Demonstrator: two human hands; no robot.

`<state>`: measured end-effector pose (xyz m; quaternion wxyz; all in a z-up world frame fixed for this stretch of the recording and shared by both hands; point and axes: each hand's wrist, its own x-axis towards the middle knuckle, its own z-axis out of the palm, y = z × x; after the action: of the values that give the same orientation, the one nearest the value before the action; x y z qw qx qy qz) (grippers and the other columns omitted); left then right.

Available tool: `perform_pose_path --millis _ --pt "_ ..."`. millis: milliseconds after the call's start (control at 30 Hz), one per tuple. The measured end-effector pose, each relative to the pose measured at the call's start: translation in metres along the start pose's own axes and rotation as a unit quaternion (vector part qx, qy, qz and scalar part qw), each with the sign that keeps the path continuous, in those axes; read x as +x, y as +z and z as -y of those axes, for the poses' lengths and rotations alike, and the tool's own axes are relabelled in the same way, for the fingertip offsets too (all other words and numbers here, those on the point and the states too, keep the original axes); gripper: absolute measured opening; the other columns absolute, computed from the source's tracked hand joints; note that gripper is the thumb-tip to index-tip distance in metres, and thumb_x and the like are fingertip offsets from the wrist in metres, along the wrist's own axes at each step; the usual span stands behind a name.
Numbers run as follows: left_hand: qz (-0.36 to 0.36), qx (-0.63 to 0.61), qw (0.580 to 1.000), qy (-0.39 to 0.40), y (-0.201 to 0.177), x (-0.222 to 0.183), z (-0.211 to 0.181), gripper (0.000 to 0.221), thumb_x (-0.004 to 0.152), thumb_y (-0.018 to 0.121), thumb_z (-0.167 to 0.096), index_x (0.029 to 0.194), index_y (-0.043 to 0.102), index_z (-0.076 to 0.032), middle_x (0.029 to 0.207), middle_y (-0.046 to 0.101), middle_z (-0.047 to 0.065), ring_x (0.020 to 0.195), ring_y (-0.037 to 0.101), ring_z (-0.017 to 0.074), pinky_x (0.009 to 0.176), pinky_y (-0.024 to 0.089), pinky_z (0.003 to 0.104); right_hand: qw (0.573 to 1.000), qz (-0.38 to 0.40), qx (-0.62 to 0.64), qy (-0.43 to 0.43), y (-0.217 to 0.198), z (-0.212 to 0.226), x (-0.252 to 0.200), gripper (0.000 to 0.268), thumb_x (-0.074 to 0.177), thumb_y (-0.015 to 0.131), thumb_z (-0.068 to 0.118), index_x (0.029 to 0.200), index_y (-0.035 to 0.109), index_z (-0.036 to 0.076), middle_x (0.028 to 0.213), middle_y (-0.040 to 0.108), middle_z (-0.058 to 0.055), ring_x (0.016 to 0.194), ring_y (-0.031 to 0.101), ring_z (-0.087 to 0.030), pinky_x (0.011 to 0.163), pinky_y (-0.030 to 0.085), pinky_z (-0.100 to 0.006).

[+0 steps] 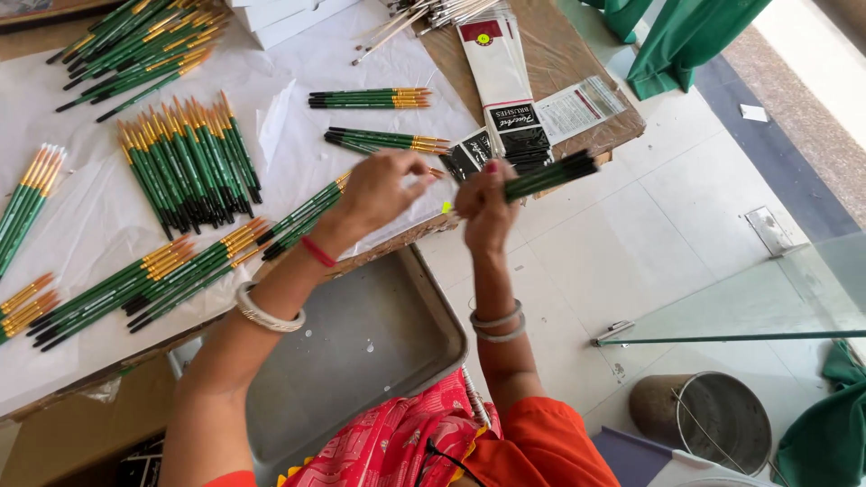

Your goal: The person picks up groups of brushes from a table, inserts them into plastic sleeves, and places the packaged brushes into a cardboard box.

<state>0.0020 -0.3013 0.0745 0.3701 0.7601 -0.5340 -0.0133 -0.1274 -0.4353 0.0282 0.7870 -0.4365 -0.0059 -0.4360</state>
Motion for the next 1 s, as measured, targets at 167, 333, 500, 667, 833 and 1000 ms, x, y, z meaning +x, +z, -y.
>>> perform_pose_path --millis 167,333,500,667,833,1000 --pt "0.085 0.184 0.973 0.108 0.103 0.056 -0.010 0.055 0.083 0.075 -0.043 0.112 0.066 0.004 0.120 0.068 0.023 0.119 0.061 0.0367 0.111 0.040 0.053 0.989 -0.121 -0.084 0.024 -0.070 0.071 0.006 0.017 0.108 0.051 0.018 0.108 0.059 0.003 0.055 0.027 0.007 0.042 0.023 -0.004 0.040 0.020 -0.026" --pt "0.031 0.258 0.964 0.051 0.147 0.090 -0.018 0.079 0.080 0.072 -0.055 0.120 0.059 0.013 0.124 0.060 0.033 0.118 0.056 0.0461 0.102 0.040 0.057 0.972 -0.134 -0.116 0.154 -0.107 0.082 -0.004 0.033 0.106 0.050 0.017 0.131 0.060 -0.002 0.056 0.025 0.009 0.044 0.022 -0.004 0.042 0.021 -0.025" --pt "0.183 0.279 0.942 -0.045 0.135 0.098 -0.020 0.065 0.090 0.070 -0.039 0.133 0.055 0.008 0.137 0.056 0.026 0.116 0.058 0.0451 0.096 0.048 0.056 0.961 -0.099 -0.090 0.241 -0.114 0.065 0.006 0.037 0.104 0.051 0.018 0.134 0.061 -0.002 0.055 0.024 0.010 0.044 0.022 -0.003 0.043 0.022 -0.024" --pt "0.149 0.346 0.925 0.045 0.167 0.105 -0.001 0.038 0.081 0.077 -0.026 0.107 0.068 -0.001 0.101 0.071 0.015 0.093 0.070 0.0304 0.077 0.057 0.042 0.961 -0.117 -0.094 0.231 -0.112 0.057 0.013 0.035 0.105 0.052 0.017 0.131 0.061 -0.004 0.056 0.023 0.009 0.045 0.022 -0.004 0.044 0.021 -0.025" --pt "0.053 0.365 0.920 0.134 0.165 0.072 -0.060 0.015 0.088 0.070 -0.007 0.075 0.074 -0.014 0.067 0.070 -0.001 0.064 0.071 0.0129 0.052 0.056 0.032 0.975 -0.085 -0.019 0.204 -0.173 0.027 0.018 0.030 0.109 0.054 0.019 0.125 0.062 -0.005 0.058 0.036 0.010 0.045 0.034 -0.002 0.043 0.031 -0.024" --pt "-0.035 0.350 0.921 0.168 0.100 -0.009 -0.154 0.043 0.081 0.069 -0.014 0.122 0.069 -0.001 0.074 0.071 0.013 0.055 0.068 0.0173 0.045 0.051 0.029 0.970 -0.191 0.075 0.133 -0.145 0.070 -0.019 0.066 0.101 0.048 0.055 0.140 0.053 0.002 0.123 0.069 -0.018 0.108 0.070 -0.030 0.094 0.060 -0.044"
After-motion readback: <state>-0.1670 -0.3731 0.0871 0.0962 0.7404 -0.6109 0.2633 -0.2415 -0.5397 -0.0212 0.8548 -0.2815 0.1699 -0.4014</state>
